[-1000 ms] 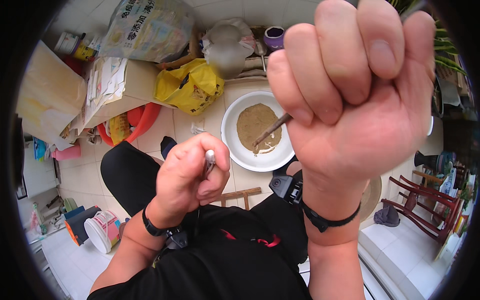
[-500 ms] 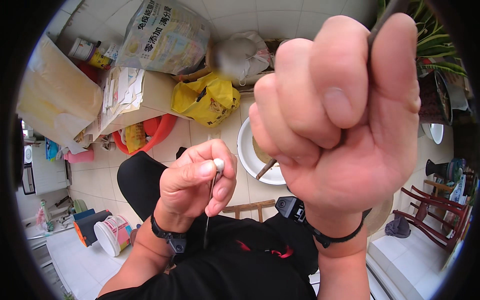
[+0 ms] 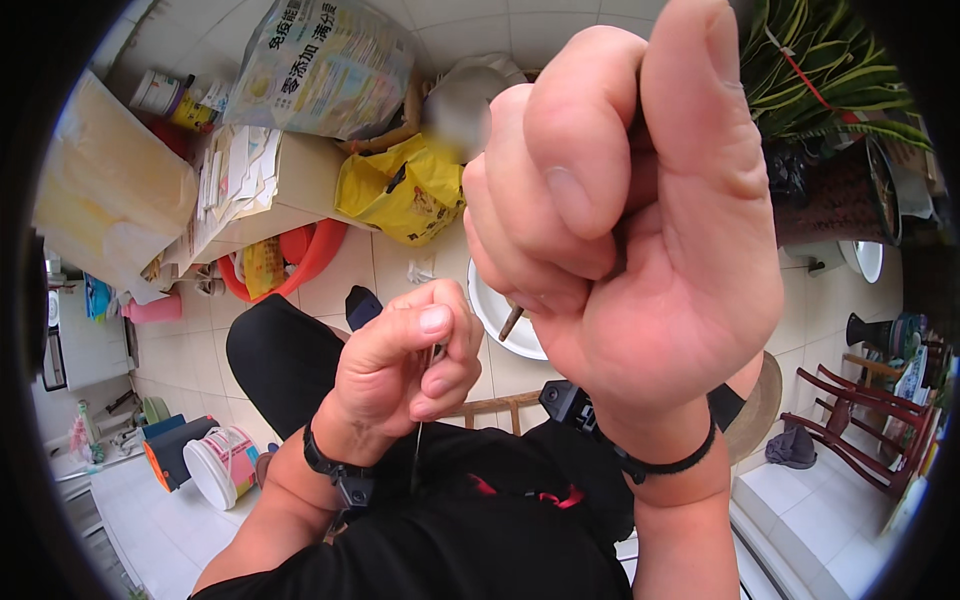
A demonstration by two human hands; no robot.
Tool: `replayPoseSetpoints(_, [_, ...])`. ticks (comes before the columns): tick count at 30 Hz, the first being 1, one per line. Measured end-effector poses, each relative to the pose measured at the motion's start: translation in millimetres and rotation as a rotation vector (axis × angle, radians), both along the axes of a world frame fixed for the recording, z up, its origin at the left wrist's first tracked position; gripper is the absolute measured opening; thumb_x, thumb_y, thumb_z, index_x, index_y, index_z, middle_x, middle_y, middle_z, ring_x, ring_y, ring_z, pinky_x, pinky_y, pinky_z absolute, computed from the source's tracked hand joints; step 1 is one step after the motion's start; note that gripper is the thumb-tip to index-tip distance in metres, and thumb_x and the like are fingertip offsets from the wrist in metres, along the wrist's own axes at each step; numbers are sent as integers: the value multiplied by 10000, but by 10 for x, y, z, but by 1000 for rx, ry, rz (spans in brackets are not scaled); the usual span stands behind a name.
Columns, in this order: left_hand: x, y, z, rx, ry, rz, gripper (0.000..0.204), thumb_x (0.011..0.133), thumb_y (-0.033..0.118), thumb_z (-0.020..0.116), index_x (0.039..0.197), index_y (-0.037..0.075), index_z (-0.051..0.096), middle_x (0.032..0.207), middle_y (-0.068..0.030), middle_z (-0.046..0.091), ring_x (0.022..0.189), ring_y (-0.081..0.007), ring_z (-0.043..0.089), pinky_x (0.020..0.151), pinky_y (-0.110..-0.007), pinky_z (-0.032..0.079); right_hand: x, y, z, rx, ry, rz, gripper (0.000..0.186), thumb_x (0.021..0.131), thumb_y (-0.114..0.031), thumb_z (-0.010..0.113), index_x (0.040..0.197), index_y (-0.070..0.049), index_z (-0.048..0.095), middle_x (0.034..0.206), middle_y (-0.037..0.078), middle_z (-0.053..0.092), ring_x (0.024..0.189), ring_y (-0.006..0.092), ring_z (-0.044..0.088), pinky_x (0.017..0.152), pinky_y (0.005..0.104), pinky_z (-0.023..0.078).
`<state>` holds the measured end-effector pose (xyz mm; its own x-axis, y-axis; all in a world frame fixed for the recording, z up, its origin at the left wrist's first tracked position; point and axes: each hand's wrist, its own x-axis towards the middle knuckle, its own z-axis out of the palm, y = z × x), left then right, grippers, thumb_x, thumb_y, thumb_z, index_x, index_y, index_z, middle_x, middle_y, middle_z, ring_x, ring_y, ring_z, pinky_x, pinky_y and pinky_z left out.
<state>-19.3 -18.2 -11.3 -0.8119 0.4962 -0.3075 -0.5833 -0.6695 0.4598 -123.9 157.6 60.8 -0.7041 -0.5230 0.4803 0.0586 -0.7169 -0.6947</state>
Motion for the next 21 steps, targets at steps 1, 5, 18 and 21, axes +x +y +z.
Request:
replayPoseSetpoints(1, [-6,-5,-19,2,-2,0,277,1066,255,524,951,6,562,671,-66,535,437,-99,391,396,-243,321,3,-3,1,2,-2,0,520,1149,-465,226,830,-119,447,625,-15,373,464,108,260,450,282,270])
replayPoseSetpoints(5, [38,7,-46,9,-41,28,199,1026,196,530,921,27,542,615,-38,484,424,-82,326,385,-245,268,-13,-6,-10,19,5,-22,508,1151,-451,233,822,-124,441,623,-22,362,467,103,247,453,278,262])
replayPoseSetpoints(18, [90,23,3,-121,-102,106,56,987,100,478,1003,56,509,583,-17,422,435,-66,266,387,-247,211,-34,4,-75,70,6,-28,486,1149,-442,265,819,-128,436,645,-24,361,493,105,266,477,276,284])
replayPoseSetpoints(21, [50,61,-22,19,-65,-7,156,1059,210,506,1023,59,515,633,-30,463,444,-64,288,393,-235,232,9,-52,-105,19,-23,0,486,1148,-445,269,820,-128,437,643,-19,362,490,109,278,474,280,292])
